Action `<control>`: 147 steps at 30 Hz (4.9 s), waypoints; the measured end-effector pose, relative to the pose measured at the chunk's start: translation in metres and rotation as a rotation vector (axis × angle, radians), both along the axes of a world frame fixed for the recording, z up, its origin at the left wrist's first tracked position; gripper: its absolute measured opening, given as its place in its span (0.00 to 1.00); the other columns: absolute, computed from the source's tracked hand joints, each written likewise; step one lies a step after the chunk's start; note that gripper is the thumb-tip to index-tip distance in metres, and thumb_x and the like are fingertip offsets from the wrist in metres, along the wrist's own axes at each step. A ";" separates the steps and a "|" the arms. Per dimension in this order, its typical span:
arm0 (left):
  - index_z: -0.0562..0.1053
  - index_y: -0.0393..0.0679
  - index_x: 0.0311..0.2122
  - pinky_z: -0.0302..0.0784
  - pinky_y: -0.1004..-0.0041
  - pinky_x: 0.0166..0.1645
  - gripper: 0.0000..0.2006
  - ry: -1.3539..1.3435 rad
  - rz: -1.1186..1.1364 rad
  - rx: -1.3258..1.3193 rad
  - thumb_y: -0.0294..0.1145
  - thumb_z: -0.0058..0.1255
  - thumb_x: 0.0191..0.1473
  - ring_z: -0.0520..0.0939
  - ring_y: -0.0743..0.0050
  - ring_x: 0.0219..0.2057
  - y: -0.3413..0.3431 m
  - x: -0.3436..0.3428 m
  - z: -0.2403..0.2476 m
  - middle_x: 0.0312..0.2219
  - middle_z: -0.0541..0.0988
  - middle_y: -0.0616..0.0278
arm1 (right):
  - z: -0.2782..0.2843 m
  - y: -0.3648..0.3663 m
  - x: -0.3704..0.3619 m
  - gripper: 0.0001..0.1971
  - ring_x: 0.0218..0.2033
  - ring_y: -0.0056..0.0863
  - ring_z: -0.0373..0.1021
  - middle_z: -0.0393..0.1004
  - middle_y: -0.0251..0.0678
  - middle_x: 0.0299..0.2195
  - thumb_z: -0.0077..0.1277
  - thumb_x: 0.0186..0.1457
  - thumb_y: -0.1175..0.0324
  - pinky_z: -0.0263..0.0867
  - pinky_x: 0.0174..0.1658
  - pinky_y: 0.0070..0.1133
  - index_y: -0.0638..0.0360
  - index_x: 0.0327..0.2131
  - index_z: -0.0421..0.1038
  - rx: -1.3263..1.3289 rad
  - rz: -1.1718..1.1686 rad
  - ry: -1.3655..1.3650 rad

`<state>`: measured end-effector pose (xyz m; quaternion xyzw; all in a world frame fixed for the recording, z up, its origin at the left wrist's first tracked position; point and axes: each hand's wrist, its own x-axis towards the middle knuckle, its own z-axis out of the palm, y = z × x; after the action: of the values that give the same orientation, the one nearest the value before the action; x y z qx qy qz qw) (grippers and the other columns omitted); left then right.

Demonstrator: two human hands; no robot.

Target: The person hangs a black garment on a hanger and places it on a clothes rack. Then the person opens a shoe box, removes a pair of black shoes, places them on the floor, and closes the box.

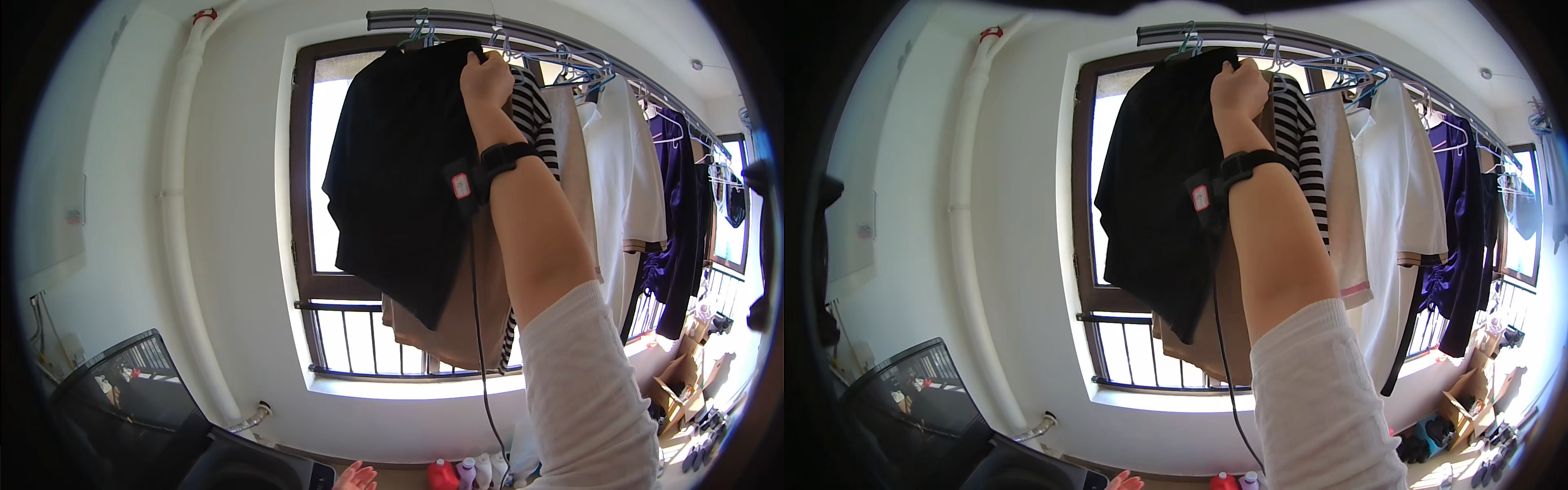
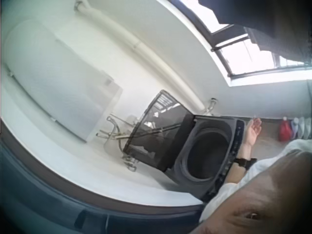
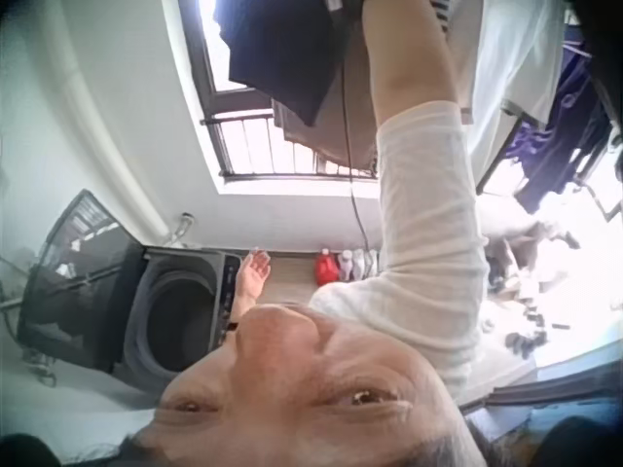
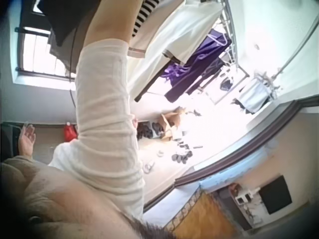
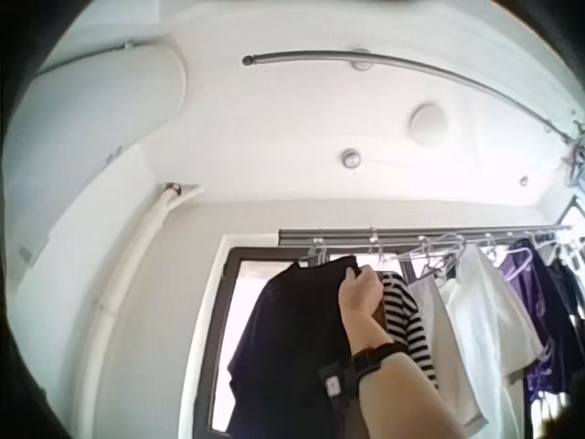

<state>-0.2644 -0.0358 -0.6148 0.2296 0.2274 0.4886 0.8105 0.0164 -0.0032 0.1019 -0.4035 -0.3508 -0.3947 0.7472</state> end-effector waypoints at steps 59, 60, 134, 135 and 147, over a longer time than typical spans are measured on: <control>0.71 0.43 0.49 0.73 0.75 0.34 0.15 0.948 -0.469 0.103 0.34 0.52 0.57 0.78 0.74 0.34 -0.123 0.059 -0.159 0.33 0.78 0.64 | -0.856 -0.462 0.224 0.23 0.48 0.44 0.70 0.74 0.44 0.47 0.50 0.54 0.57 0.67 0.50 0.37 0.54 0.52 0.68 -2.542 0.484 0.338; 0.71 0.43 0.49 0.73 0.75 0.34 0.15 0.971 -0.466 0.091 0.34 0.52 0.56 0.78 0.74 0.34 -0.129 0.069 -0.176 0.33 0.78 0.63 | -0.878 -0.494 0.241 0.23 0.49 0.45 0.70 0.74 0.44 0.48 0.50 0.54 0.57 0.67 0.50 0.37 0.54 0.52 0.69 -2.566 0.486 0.369; 0.69 0.40 0.53 0.72 0.65 0.51 0.24 1.644 -1.367 1.312 0.37 0.54 0.52 0.77 0.53 0.46 -0.170 0.980 -0.104 0.45 0.77 0.49 | -1.018 -0.781 0.716 0.17 0.33 0.26 0.74 0.78 0.38 0.35 0.53 0.53 0.62 0.70 0.37 0.23 0.62 0.44 0.73 -1.410 0.304 1.850; 0.69 0.40 0.53 0.72 0.65 0.51 0.24 1.640 -1.365 1.329 0.37 0.54 0.52 0.77 0.53 0.46 -0.167 0.989 -0.103 0.45 0.77 0.49 | -1.014 -0.773 0.725 0.17 0.35 0.27 0.74 0.78 0.38 0.36 0.53 0.53 0.62 0.70 0.39 0.23 0.62 0.44 0.73 -1.394 0.319 1.854; 0.70 0.42 0.54 0.74 0.66 0.49 0.24 1.371 -1.437 1.084 0.36 0.55 0.52 0.79 0.57 0.44 -0.253 1.071 -0.110 0.42 0.78 0.50 | -0.982 -0.861 0.852 0.17 0.29 0.22 0.72 0.77 0.34 0.31 0.52 0.53 0.65 0.69 0.34 0.20 0.63 0.45 0.71 -1.102 0.052 2.062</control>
<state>0.8063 -0.2884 -0.7248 0.8477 0.1974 -0.2851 0.4013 0.8686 -0.8642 -0.8796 -0.7949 0.2902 0.3406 0.4097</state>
